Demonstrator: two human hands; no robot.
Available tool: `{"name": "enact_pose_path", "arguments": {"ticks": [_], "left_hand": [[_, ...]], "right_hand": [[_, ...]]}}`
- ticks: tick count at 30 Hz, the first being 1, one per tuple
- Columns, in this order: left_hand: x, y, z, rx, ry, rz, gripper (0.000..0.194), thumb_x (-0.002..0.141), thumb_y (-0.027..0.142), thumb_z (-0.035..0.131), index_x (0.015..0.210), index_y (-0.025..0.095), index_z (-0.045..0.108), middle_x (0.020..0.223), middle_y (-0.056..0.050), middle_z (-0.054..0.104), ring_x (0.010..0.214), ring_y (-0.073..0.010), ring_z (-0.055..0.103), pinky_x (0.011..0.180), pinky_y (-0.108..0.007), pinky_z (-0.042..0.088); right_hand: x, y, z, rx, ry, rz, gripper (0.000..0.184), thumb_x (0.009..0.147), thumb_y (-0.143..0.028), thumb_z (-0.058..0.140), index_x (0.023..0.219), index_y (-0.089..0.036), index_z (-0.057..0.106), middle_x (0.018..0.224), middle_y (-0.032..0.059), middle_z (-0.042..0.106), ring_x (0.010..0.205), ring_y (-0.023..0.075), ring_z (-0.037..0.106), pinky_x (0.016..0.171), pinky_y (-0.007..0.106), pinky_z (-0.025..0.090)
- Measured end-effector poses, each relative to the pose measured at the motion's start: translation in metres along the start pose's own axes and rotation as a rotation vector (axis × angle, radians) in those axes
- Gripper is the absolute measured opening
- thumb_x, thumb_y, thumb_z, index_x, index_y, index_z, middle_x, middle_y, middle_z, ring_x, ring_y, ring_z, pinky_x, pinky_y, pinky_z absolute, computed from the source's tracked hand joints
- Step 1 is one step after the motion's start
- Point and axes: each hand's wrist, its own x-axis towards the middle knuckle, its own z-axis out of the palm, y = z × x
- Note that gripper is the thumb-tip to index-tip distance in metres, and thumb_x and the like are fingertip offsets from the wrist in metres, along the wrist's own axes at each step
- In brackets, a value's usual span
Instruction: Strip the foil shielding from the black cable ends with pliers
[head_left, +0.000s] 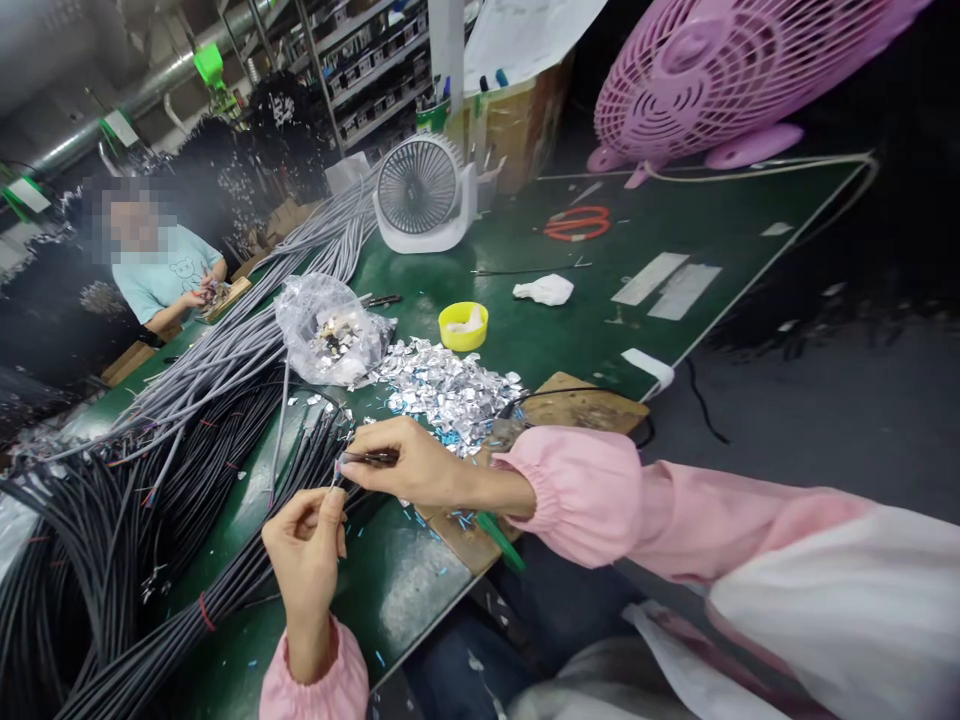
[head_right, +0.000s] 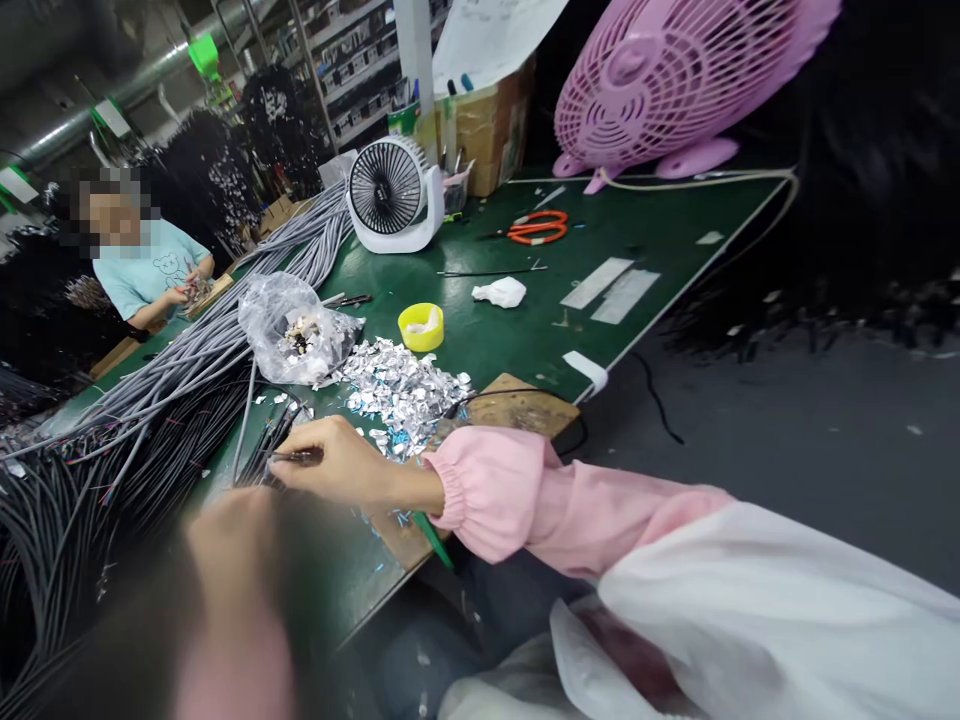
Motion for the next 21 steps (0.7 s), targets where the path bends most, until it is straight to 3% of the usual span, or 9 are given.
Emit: {"name": "enact_pose_path", "arguments": {"ticks": [7,12,16,18,21], "left_hand": [[0.0,0.002,0.003,0.012,0.024,-0.015,0.029,0.076,0.04,0.057,0.058,0.018,0.063,0.039,0.0,0.046,0.033,-0.0102,0.04,0.033,-0.021,0.03],[0.0,0.003,0.005,-0.007,-0.033,-0.05,0.032,0.077,0.043,0.054,0.062,0.017,0.064,0.044,0.0,0.049,0.036,-0.0106,0.043,0.037,-0.023,0.034],[0.0,0.001,0.002,-0.008,-0.076,-0.045,0.035,0.078,0.045,0.053,0.058,0.017,0.062,0.049,-0.002,0.053,0.041,-0.0116,0.045,0.039,-0.023,0.035],[0.001,-0.003,-0.002,-0.002,-0.118,-0.053,0.039,0.077,0.047,0.053,0.052,0.018,0.059,0.044,-0.002,0.049,0.038,-0.0104,0.041,0.036,-0.022,0.032],[0.002,-0.01,-0.008,0.003,-0.141,-0.045,0.044,0.075,0.053,0.055,0.048,0.018,0.058,0.041,-0.002,0.046,0.033,-0.0087,0.034,0.032,-0.021,0.026]], "right_hand": [[0.002,0.001,-0.001,-0.082,-0.05,-0.054,0.013,0.065,-0.007,0.054,0.054,-0.014,0.056,0.051,-0.0044,0.045,0.05,0.0064,0.038,0.049,0.018,0.031],[0.002,0.004,-0.005,-0.185,-0.116,-0.165,0.012,0.077,-0.017,0.054,0.069,-0.014,0.062,0.063,0.0009,0.057,0.058,0.0093,0.047,0.055,0.021,0.035],[0.001,0.005,-0.008,-0.174,-0.18,-0.223,0.021,0.081,-0.017,0.047,0.063,-0.013,0.057,0.063,0.0028,0.053,0.058,0.01,0.044,0.054,0.022,0.033],[0.0,0.004,-0.006,-0.034,-0.22,-0.162,0.025,0.082,-0.025,0.049,0.059,-0.014,0.052,0.06,0.001,0.049,0.056,0.0094,0.041,0.053,0.022,0.032],[-0.001,0.0,0.0,0.322,-0.322,0.079,0.037,0.078,-0.047,0.054,0.06,-0.016,0.046,0.054,-0.0033,0.043,0.05,0.0076,0.037,0.049,0.021,0.031]]}}
